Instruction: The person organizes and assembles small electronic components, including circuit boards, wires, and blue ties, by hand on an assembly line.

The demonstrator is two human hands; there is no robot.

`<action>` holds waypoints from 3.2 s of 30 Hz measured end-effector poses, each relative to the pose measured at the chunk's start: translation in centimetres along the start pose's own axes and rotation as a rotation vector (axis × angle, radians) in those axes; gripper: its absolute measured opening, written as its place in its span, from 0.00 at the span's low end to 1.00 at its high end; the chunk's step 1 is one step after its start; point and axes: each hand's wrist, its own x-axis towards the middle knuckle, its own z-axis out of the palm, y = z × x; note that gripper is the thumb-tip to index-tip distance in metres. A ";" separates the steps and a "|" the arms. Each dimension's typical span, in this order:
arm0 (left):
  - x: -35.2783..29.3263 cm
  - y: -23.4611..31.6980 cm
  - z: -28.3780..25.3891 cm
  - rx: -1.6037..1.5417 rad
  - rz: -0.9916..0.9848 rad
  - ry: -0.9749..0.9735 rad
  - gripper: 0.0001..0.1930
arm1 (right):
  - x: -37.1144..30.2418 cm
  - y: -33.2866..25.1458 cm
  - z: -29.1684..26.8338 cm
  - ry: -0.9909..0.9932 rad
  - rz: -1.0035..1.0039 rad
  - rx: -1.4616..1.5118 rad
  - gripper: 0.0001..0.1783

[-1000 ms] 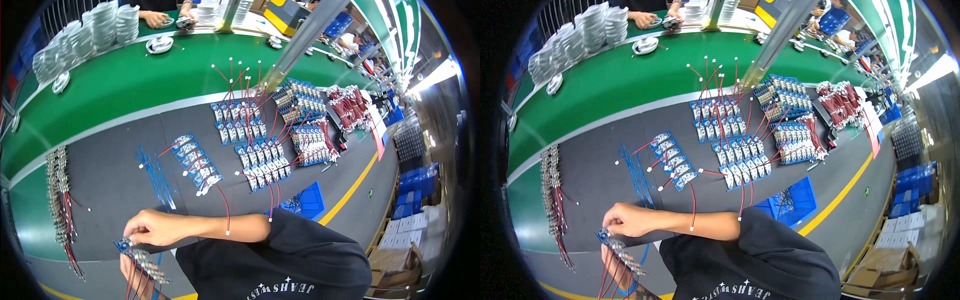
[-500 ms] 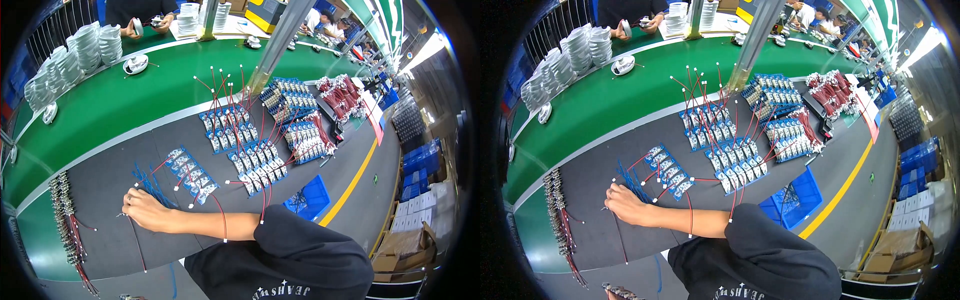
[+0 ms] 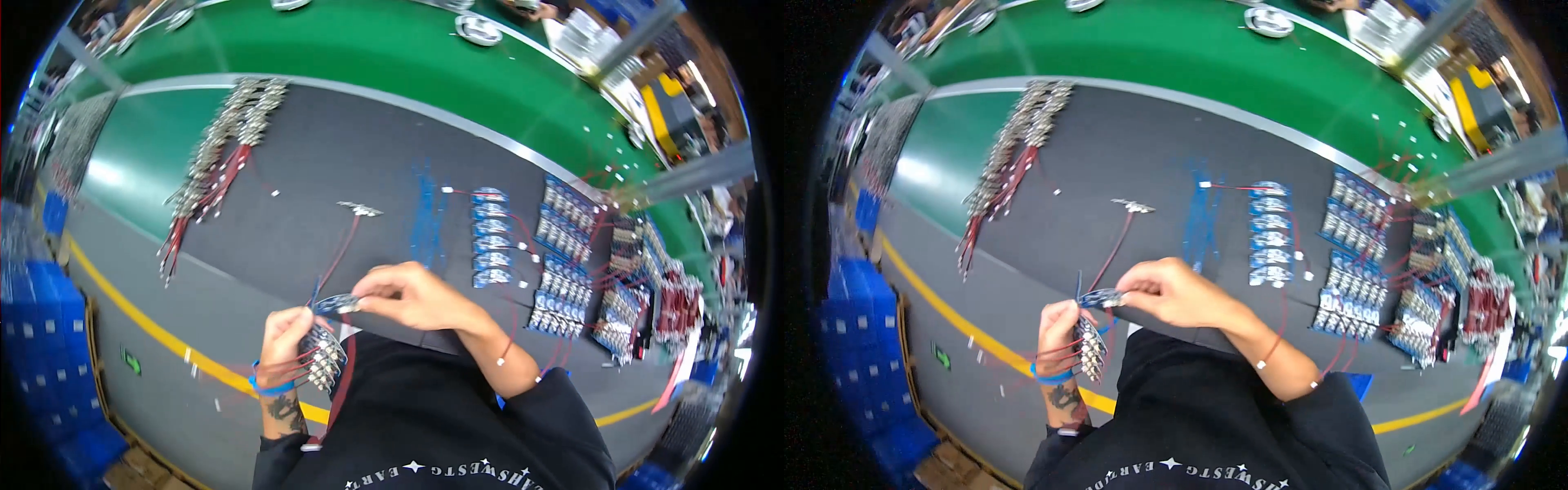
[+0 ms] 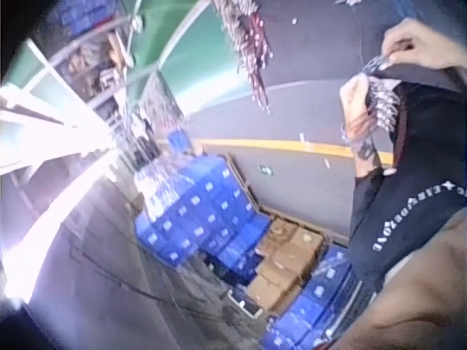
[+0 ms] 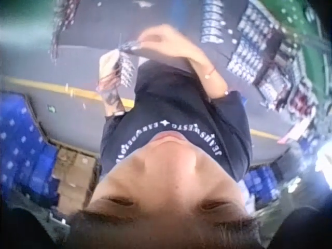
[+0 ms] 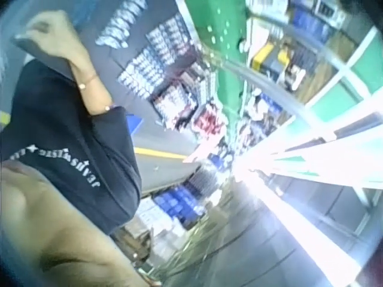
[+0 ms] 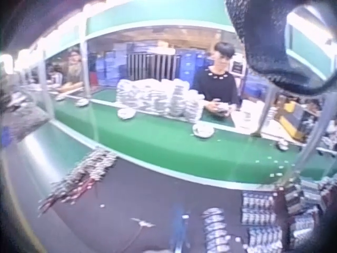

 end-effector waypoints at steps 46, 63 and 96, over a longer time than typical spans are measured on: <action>0.3 -2.2 -3.6 -0.139 0.084 0.193 0.17 | 2.2 0.0 0.2 0.121 -0.065 -0.053 0.06; -1.0 -0.4 -1.5 0.127 0.264 0.355 0.14 | 3.4 -0.5 0.3 0.412 -0.311 -0.509 0.10; -2.5 -2.3 -4.3 0.023 0.266 0.594 0.26 | 4.1 2.3 -0.4 0.591 -0.318 -0.762 0.08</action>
